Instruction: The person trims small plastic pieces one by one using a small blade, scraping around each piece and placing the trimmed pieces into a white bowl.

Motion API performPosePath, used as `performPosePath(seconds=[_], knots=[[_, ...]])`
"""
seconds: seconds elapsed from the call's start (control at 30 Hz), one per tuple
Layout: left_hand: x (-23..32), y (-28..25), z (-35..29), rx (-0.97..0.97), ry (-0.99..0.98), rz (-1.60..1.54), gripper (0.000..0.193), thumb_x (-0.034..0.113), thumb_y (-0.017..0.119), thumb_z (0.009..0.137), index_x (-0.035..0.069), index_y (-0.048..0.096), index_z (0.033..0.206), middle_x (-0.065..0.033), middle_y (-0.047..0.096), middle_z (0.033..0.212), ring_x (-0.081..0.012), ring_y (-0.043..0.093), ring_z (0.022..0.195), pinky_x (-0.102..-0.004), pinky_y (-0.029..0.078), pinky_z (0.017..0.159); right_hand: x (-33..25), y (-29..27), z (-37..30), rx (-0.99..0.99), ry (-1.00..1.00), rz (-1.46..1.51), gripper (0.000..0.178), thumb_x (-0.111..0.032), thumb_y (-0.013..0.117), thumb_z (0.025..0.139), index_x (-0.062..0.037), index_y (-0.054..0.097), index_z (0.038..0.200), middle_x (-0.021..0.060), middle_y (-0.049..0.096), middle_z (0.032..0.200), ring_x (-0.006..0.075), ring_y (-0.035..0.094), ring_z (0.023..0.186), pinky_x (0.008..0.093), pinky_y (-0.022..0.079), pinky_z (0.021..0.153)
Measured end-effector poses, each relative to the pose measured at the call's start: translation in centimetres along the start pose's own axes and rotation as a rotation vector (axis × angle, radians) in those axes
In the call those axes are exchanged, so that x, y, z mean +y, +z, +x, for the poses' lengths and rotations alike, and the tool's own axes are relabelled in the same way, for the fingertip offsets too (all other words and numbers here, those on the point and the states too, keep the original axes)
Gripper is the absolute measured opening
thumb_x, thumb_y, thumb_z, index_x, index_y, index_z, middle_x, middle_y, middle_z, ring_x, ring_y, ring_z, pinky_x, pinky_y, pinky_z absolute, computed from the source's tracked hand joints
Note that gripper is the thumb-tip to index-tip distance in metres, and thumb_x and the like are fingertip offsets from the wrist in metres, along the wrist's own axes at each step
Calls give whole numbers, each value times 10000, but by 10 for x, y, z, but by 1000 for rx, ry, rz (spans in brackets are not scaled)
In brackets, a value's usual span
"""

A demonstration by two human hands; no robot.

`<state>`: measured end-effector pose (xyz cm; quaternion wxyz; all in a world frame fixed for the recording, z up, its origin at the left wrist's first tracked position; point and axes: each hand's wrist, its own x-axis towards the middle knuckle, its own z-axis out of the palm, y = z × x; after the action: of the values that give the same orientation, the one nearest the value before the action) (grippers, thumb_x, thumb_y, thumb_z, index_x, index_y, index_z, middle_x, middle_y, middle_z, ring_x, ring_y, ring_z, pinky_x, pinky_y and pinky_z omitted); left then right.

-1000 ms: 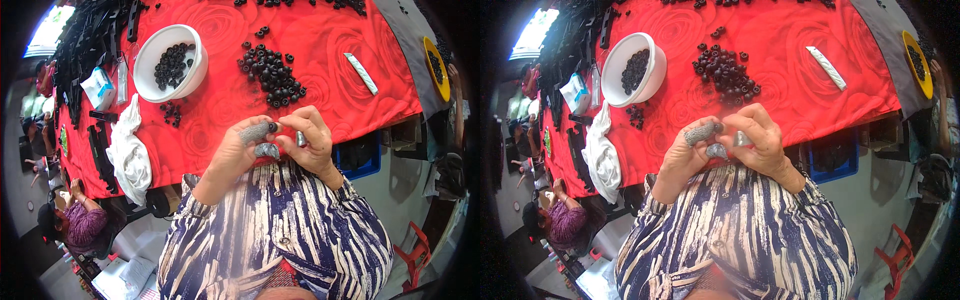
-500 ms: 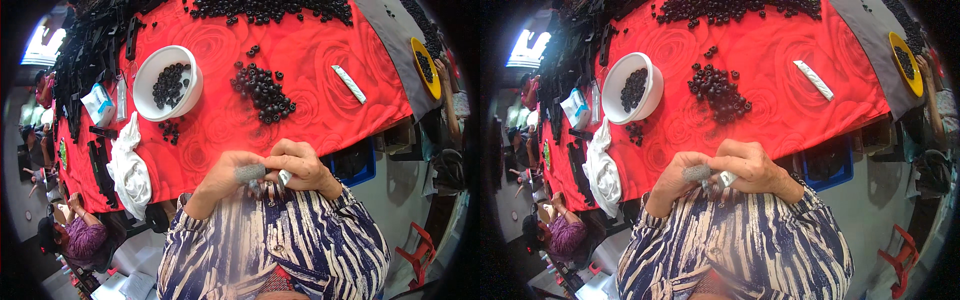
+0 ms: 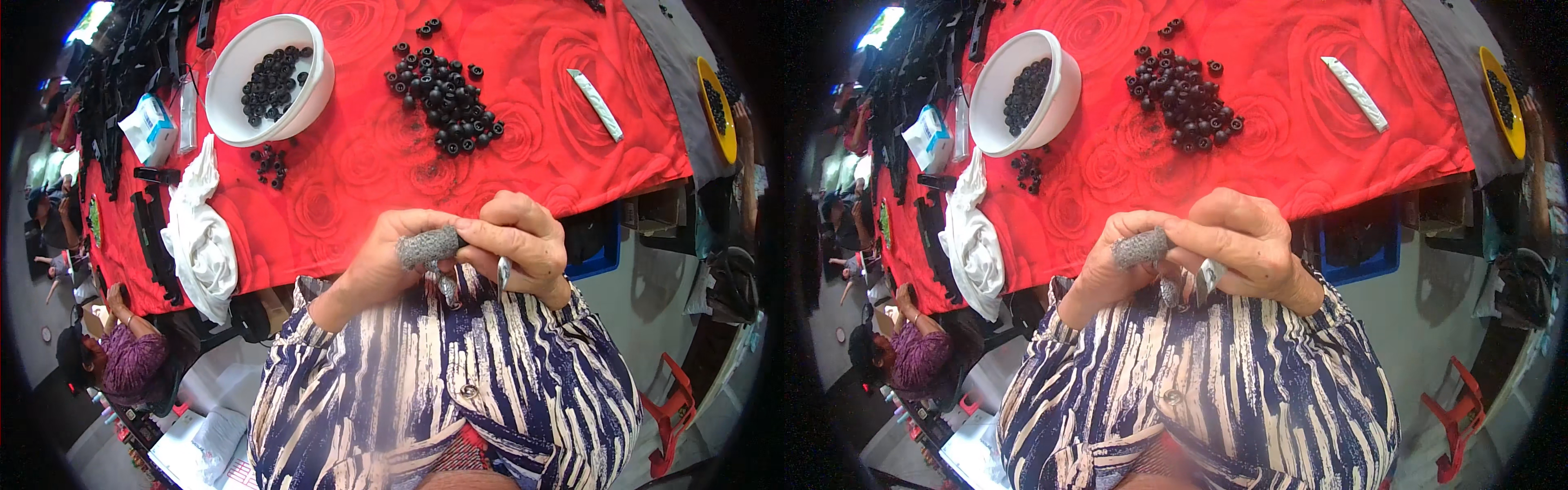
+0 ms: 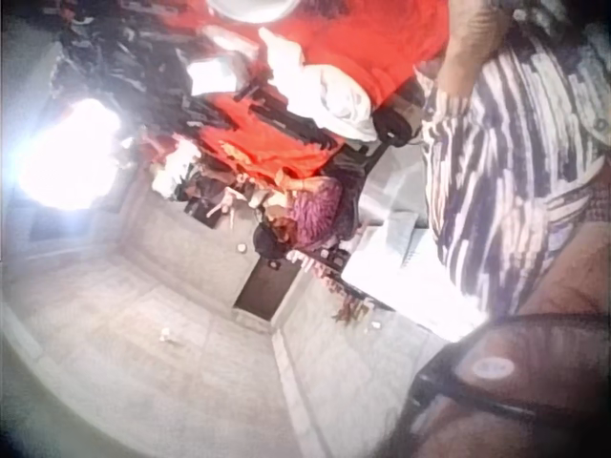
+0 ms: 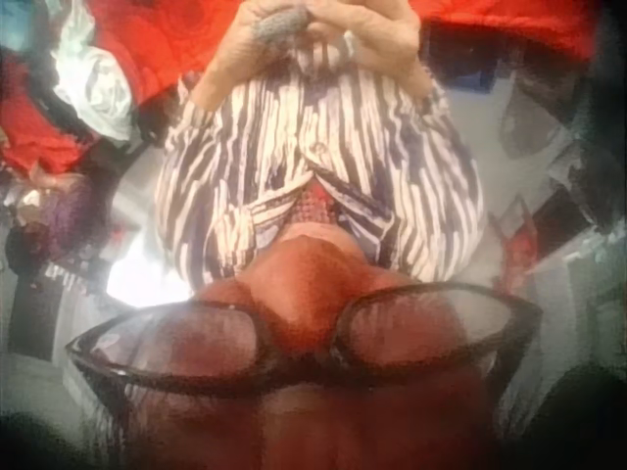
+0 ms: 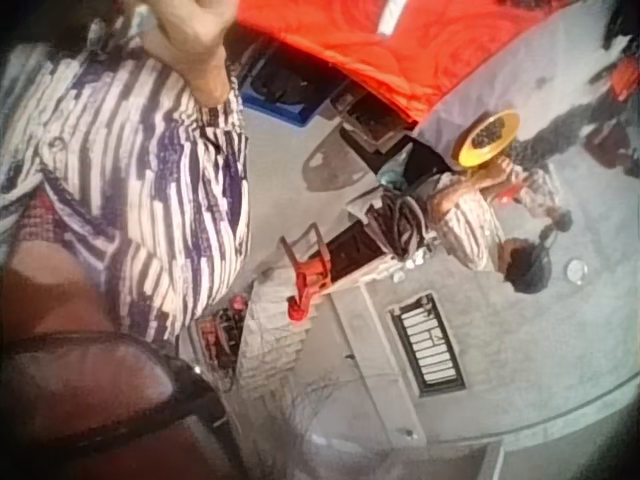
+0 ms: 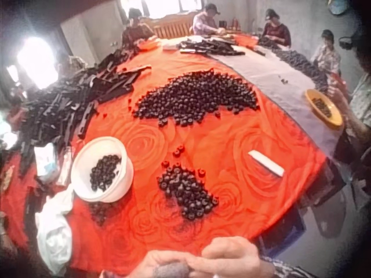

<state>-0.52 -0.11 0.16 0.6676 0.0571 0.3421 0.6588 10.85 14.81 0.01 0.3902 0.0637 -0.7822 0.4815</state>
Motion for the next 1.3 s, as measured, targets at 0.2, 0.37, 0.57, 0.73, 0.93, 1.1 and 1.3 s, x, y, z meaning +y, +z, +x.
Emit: performPosePath(seconds=[0.2, 0.37, 0.57, 0.73, 0.93, 1.1, 1.3], knots=[[-1, 8, -5, 29, 58, -2, 267, 114, 581, 878, -44, 580, 1093, -70, 625, 938, -106, 600, 816, -213, 482, 691, -3, 2, -4, 35, -43, -82, 366, -21, 756, 591, 14, 663, 943, 58, 515, 721, 169, 498, 536, 284, 379, 433], [-5, 12, -5, 68, 96, 12, 254, 107, 572, 883, -41, 578, 1090, -62, 621, 950, -102, 595, 820, -215, 482, 705, -2, 1, -8, 39, -57, -68, 353, -8, 747, 598, 8, 662, 940, 52, 508, 720, 163, 491, 528, 283, 369, 427], [-2, 13, 0, 105, 173, 36, 224, 96, 570, 885, -26, 586, 1072, -48, 611, 936, -93, 581, 831, -213, 477, 725, 2, 2, -11, -16, -45, -63, 334, -56, 751, 646, 3, 616, 946, 83, 555, 795, 196, 524, 566, 309, 399, 460], [1, 8, 0, 88, 164, 147, 216, 99, 586, 877, -17, 595, 1059, -46, 608, 923, -89, 579, 835, -214, 476, 724, 0, -12, -11, -30, 329, 95, 477, -157, 717, 739, 5, 507, 1136, 116, 530, 845, 213, 521, 671, 301, 408, 569], [-1, 8, -1, 90, 183, 189, 207, 103, 592, 874, -12, 605, 1046, -43, 616, 919, -87, 579, 833, -214, 477, 719, -6, -12, -7, -101, 461, 23, 260, -44, 562, 828, 22, 540, 1079, 135, 544, 825, 237, 547, 663, 314, 429, 580], [-1, 8, -1, 109, 183, 260, 209, 77, 589, 870, -14, 604, 1057, -39, 625, 923, -75, 577, 818, -210, 475, 720, -7, -9, -5, -113, 465, 14, 231, -28, 586, 810, 27, 569, 1034, 137, 563, 808, 258, 560, 659, 324, 442, 577], [-5, 7, 0, 135, 198, 306, 219, 42, 572, 871, -26, 594, 1078, -46, 626, 953, -80, 582, 833, -215, 475, 728, -5, -8, -7, -123, 470, 6, 234, -34, 609, 793, 23, 583, 1018, 137, 567, 787, 258, 554, 629, 331, 440, 556]])
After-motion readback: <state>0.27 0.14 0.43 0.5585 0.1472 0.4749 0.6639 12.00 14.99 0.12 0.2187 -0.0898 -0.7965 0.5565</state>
